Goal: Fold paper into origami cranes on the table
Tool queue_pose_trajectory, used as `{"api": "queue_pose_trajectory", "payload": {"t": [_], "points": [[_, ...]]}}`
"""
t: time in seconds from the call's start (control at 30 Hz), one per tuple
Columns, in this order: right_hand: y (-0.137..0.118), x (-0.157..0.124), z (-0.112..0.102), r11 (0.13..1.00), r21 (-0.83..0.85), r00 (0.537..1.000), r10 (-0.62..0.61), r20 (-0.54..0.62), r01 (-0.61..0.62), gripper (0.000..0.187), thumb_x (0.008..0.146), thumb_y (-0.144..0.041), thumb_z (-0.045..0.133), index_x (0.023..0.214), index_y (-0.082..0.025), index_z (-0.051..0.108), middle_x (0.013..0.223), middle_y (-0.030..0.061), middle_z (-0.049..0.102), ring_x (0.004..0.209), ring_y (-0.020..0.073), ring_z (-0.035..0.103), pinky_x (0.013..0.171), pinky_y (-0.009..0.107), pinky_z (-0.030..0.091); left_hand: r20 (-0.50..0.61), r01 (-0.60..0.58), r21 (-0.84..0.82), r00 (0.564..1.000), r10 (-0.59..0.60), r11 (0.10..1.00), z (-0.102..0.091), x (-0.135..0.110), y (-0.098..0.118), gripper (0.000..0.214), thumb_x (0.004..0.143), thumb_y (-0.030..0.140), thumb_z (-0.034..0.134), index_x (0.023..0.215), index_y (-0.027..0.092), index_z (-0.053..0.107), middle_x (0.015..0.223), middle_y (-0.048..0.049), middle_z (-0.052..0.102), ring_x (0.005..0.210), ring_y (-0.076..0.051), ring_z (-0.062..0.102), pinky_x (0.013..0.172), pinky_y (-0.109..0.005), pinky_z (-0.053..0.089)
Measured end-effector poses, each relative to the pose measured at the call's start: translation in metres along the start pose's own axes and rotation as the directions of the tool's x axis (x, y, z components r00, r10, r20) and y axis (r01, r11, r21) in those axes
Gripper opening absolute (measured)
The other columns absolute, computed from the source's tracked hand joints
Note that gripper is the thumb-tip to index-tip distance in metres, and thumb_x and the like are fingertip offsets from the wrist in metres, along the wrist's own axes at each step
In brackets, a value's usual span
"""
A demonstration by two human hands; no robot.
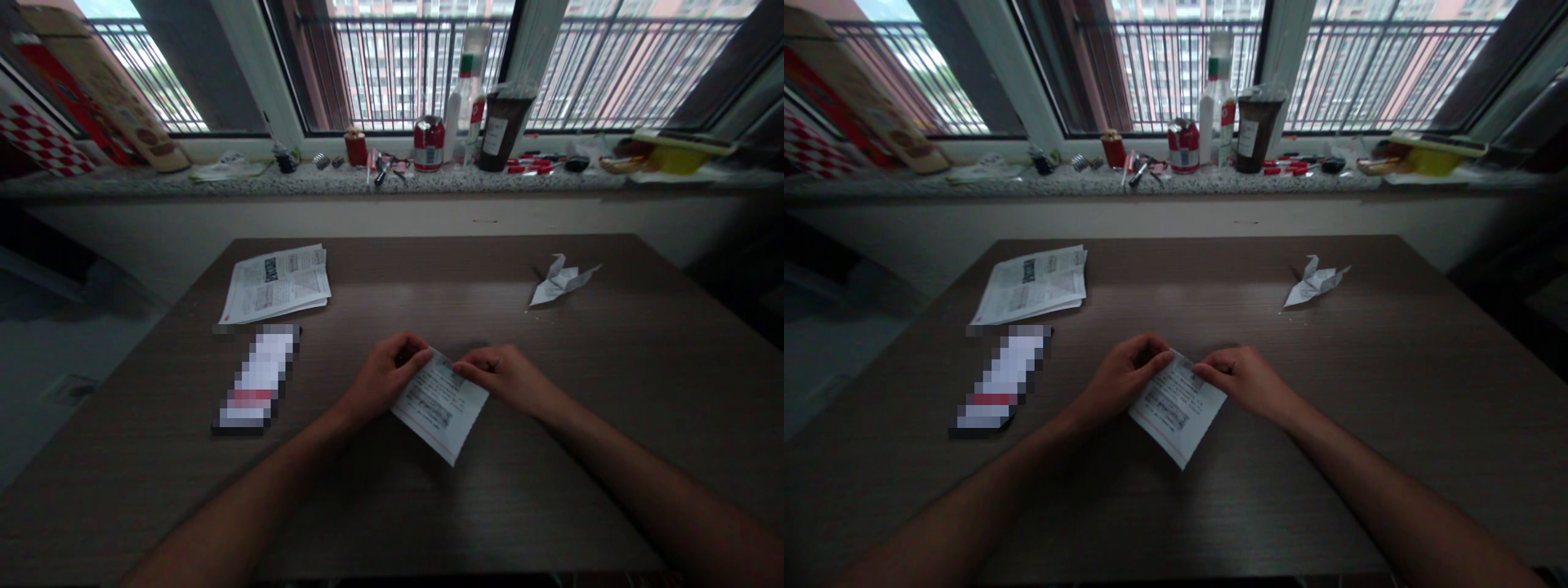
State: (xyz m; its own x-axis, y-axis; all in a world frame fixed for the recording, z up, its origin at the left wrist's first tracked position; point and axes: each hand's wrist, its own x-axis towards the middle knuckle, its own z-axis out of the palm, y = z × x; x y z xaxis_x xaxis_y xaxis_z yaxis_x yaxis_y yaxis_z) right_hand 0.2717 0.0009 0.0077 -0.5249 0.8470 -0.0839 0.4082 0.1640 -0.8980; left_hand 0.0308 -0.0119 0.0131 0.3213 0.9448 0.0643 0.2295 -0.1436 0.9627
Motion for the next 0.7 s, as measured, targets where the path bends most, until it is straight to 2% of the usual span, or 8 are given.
{"api": "queue_pose_trajectory", "payload": {"t": [0.13, 0.27, 0.47, 0.57, 0.63, 0.7], "points": [[0.001, 0.000, -0.006, 1.000, 0.018, 1.000, -0.005, -0.005, 0.005, 0.035, 0.099, -0.048, 0.061, 0.088, -0.020, 0.078, 0.081, 0.0057, 0.078, 0.072, 0.0180, 0.071, 0.062, 0.029, 0.052, -0.031, 0.004, 0.017, 1.000, -0.003, 1.000, -0.005, 0.001, -0.001, 0.022, 0.099, 0.039, 0.063, 0.094, 0.017, 0.066, 0.084, -0.0026, 0.068, 0.074, -0.016, 0.065, 0.067, -0.027, 0.052], [0.000, 0.000, -0.012, 0.997, 0.065, 0.999, 0.044, 0.028, -0.046, 0.034, 0.099, -0.047, 0.060, 0.089, -0.020, 0.077, 0.078, 0.0054, 0.078, 0.067, 0.0176, 0.072, 0.063, 0.030, 0.056, -0.079, 0.020, 0.014, 0.997, -0.019, 1.000, -0.010, 0.003, -0.002, 0.022, 0.100, 0.038, 0.062, 0.094, 0.017, 0.064, 0.086, -0.0024, 0.069, 0.075, -0.016, 0.066, 0.066, -0.027, 0.053], [0.002, 0.001, -0.013, 0.997, 0.054, 0.998, 0.047, 0.031, -0.049, 0.033, 0.100, -0.046, 0.058, 0.090, -0.020, 0.075, 0.079, 0.0061, 0.078, 0.065, 0.0172, 0.072, 0.062, 0.030, 0.056, -0.075, -0.012, 0.044, 0.997, 0.015, 0.999, -0.012, 0.005, -0.007, 0.020, 0.100, 0.036, 0.063, 0.095, 0.017, 0.066, 0.088, -0.0032, 0.071, 0.078, -0.017, 0.068, 0.071, -0.028, 0.055], [0.005, 0.001, -0.014, 0.999, -0.034, 1.000, 0.021, -0.009, -0.021, 0.034, 0.101, -0.046, 0.057, 0.090, -0.020, 0.076, 0.076, 0.0046, 0.077, 0.065, 0.0172, 0.070, 0.061, 0.030, 0.053, -0.071, -0.016, 0.107, 0.997, 0.024, 0.994, -0.013, 0.004, -0.010, 0.016, 0.100, 0.033, 0.063, 0.100, 0.018, 0.068, 0.093, -0.0036, 0.073, 0.083, -0.018, 0.070, 0.076, -0.031, 0.056], [0.005, 0.001, -0.015, 0.988, -0.155, 0.998, -0.023, -0.061, 0.013, 0.033, 0.101, -0.045, 0.055, 0.091, -0.021, 0.076, 0.079, 0.0039, 0.077, 0.068, 0.0179, 0.070, 0.063, 0.030, 0.052, -0.056, -0.022, 0.159, 0.998, 0.031, 0.987, -0.013, 0.004, -0.013, 0.015, 0.100, 0.030, 0.063, 0.111, 0.020, 0.067, 0.097, -0.0031, 0.073, 0.088, -0.019, 0.071, 0.080, -0.032, 0.058], [0.005, 0.001, -0.016, 0.963, -0.265, 0.992, -0.081, -0.100, 0.052, 0.031, 0.102, -0.042, 0.055, 0.093, -0.022, 0.076, 0.084, 0.0039, 0.078, 0.074, 0.0187, 0.070, 0.067, 0.031, 0.051, -0.035, -0.052, 0.231, 0.997, 0.062, 0.972, -0.013, 0.003, -0.015, 0.029, 0.099, 0.024, 0.064, 0.128, 0.022, 0.062, 0.102, -0.0026, 0.072, 0.092, -0.019, 0.071, 0.084, -0.034, 0.058]]}}
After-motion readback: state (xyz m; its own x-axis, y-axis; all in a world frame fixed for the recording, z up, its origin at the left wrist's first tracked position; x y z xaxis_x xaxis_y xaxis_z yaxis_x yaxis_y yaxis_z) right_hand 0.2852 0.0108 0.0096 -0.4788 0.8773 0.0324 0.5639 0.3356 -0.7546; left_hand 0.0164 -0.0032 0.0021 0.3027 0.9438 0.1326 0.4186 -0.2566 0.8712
